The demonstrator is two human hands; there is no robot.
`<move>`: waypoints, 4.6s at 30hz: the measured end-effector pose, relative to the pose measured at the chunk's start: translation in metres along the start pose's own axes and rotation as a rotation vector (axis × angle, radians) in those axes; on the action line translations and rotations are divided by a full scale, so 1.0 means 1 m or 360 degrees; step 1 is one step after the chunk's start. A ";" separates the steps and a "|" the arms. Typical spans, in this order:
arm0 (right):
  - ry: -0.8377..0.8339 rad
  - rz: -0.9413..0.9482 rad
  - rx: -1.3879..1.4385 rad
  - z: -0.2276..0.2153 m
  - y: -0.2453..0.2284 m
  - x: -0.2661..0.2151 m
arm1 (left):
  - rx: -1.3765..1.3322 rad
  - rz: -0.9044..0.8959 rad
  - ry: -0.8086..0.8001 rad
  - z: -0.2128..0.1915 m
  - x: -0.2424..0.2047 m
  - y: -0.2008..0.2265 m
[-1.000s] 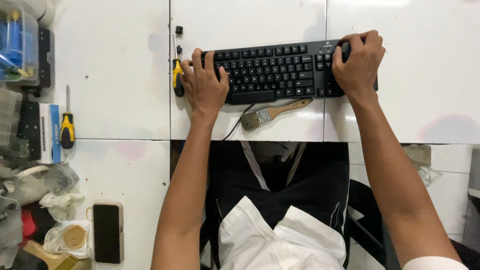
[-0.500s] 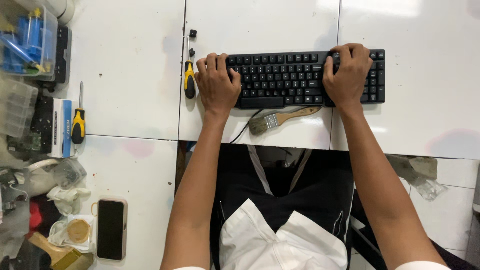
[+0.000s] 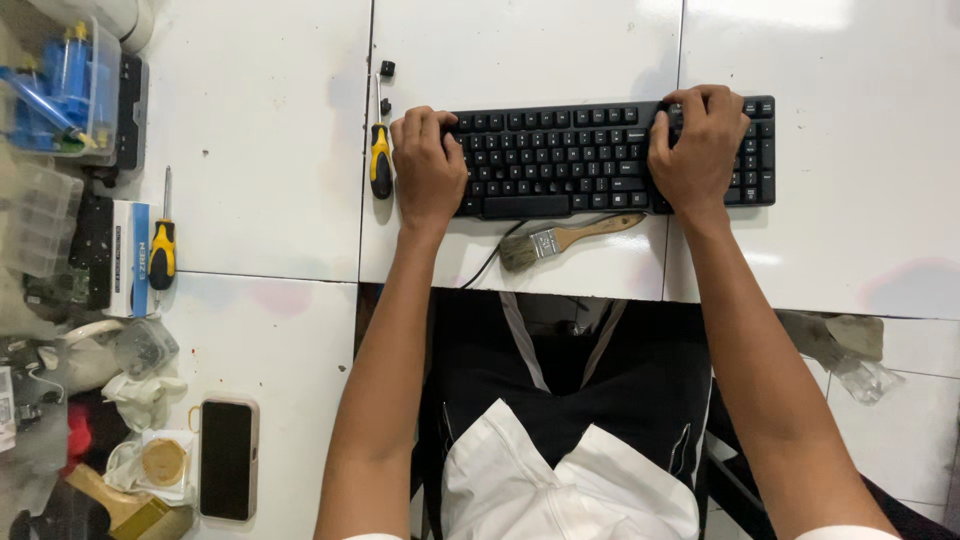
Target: The person removes individual keycaps from a black computer keyboard using their fingers. They place the removed keycaps in a row on the white table surface next to the keyboard.
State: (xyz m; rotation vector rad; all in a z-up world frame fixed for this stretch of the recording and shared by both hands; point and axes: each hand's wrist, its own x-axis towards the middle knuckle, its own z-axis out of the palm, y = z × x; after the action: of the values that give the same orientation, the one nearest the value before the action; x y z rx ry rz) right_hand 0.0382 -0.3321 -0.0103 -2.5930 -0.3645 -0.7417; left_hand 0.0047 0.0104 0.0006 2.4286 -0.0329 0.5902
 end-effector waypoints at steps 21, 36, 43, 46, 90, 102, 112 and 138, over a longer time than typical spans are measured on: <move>-0.0036 0.0085 -0.0037 -0.003 -0.008 0.006 | 0.0022 -0.0546 -0.0657 0.020 0.142 -0.081; -0.0069 0.0086 -0.0056 -0.003 -0.010 0.009 | 0.0262 0.0162 -0.0263 0.023 0.118 -0.041; -0.0045 0.0072 -0.0028 -0.003 -0.010 0.007 | 0.0615 0.0327 -0.0125 0.017 0.007 0.010; -0.0054 0.0066 -0.0026 -0.002 -0.008 0.008 | 0.0453 0.0353 0.0092 0.017 0.002 0.011; -0.0049 0.0060 0.0014 -0.003 -0.006 0.012 | -0.0342 -0.0392 -0.0684 0.013 0.086 -0.014; -0.0026 0.0050 0.0006 -0.002 -0.006 0.011 | -0.0222 -0.0609 -0.0642 0.012 0.093 -0.010; -0.0023 0.0036 -0.0035 -0.001 -0.005 0.011 | -0.0108 -0.0468 -0.0360 0.025 0.076 -0.026; -0.0039 0.0067 -0.0013 -0.004 -0.009 0.014 | 0.0340 0.0092 -0.0653 0.053 0.107 -0.048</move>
State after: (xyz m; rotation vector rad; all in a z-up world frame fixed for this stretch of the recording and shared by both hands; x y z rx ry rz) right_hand 0.0447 -0.3242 0.0030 -2.6112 -0.3139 -0.6985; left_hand 0.1303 0.0303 -0.0197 2.7264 -0.2211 0.1143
